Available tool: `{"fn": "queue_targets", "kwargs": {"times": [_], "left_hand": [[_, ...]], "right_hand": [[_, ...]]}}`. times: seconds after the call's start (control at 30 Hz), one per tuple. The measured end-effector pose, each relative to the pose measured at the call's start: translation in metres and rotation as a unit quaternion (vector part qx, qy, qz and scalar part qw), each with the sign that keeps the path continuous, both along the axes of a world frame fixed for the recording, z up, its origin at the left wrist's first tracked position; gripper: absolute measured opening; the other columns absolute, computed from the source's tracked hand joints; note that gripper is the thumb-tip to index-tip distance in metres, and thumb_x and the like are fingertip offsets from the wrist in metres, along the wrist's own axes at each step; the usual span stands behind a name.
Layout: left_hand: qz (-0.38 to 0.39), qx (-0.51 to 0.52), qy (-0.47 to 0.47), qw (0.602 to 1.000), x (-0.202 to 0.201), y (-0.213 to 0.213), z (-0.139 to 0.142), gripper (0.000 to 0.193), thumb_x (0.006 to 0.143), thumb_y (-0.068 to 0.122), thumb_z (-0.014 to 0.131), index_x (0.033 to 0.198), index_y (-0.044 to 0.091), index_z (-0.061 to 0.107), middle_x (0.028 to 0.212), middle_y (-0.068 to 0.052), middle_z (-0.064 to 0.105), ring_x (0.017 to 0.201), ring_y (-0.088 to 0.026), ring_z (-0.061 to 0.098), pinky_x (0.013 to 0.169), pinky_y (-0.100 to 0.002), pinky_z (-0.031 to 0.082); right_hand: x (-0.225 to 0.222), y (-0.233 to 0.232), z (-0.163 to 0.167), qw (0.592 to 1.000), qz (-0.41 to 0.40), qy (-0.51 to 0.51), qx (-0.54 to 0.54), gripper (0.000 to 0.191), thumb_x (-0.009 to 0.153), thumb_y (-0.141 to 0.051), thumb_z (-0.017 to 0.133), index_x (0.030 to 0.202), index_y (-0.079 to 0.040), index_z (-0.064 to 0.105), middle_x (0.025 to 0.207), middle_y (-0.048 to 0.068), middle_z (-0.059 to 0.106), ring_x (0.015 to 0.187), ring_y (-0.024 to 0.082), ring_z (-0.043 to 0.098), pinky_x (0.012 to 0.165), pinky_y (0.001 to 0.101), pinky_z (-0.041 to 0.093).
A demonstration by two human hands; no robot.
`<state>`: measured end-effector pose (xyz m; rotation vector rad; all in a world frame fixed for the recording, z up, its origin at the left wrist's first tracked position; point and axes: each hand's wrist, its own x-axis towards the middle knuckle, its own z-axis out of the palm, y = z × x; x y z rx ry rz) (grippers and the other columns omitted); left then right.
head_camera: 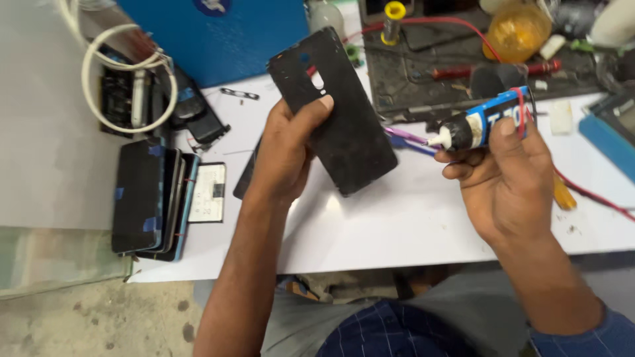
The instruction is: The person cleans a small internal phone component with a brush, then uses a spudger and a screwdriver to pry and work on the opened smartphone body. They press components into place, reassemble the phone, and finally apply adhesive from a tube onto the phone's back cover.
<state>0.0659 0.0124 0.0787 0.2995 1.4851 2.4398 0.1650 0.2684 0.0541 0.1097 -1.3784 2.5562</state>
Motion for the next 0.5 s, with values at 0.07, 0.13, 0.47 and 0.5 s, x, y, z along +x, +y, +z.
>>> {"fn": "queue_targets", "kwargs": {"times": [0.07, 0.13, 0.47, 0.5], "left_hand": [[-0.049, 0.102, 0.008, 0.994, -0.006, -0.003, 0.017, 0.040, 0.099, 0.013, 0.051, 0.133, -0.007, 0.054, 0.126, -0.025, 0.067, 0.116, -0.034, 0.069, 0.101, -0.044, 0.059], [-0.095, 0.175, 0.033, 0.979, -0.016, -0.002, 0.040, 0.047, 0.098, 0.016, 0.044, 0.138, -0.008, 0.051, 0.134, -0.026, 0.064, 0.124, -0.036, 0.067, 0.108, -0.047, 0.058], [-0.207, 0.445, 0.172, 0.854, -0.057, -0.011, 0.139, 0.071, 0.123, 0.063, 0.026, 0.142, -0.004, 0.039, 0.121, -0.028, 0.063, 0.109, -0.038, 0.071, 0.100, -0.051, 0.059], [-0.206, 0.447, 0.172, 0.854, -0.057, -0.012, 0.139, 0.076, 0.122, 0.069, 0.025, 0.143, -0.004, 0.038, 0.122, -0.028, 0.063, 0.109, -0.038, 0.071, 0.099, -0.050, 0.059]], "right_hand": [[-0.013, -0.008, 0.022, 1.000, 0.004, 0.019, 0.024, 0.029, 0.117, -0.026, 0.063, 0.130, -0.001, 0.055, 0.112, 0.016, 0.071, 0.095, 0.027, 0.073, 0.077, 0.0328, 0.061], [-0.025, -0.015, 0.050, 0.998, 0.008, 0.042, 0.038, 0.027, 0.112, -0.023, 0.065, 0.126, -0.002, 0.057, 0.110, 0.015, 0.072, 0.090, 0.024, 0.072, 0.077, 0.0341, 0.062], [-0.096, -0.038, 0.146, 0.966, 0.002, 0.211, 0.147, 0.028, 0.118, -0.029, 0.057, 0.120, -0.001, 0.060, 0.110, 0.016, 0.071, 0.097, 0.026, 0.071, 0.090, 0.0383, 0.060], [-0.100, -0.044, 0.146, 0.966, 0.005, 0.214, 0.142, 0.029, 0.118, -0.030, 0.057, 0.120, -0.001, 0.060, 0.112, 0.015, 0.071, 0.100, 0.026, 0.071, 0.092, 0.0387, 0.060]]}}
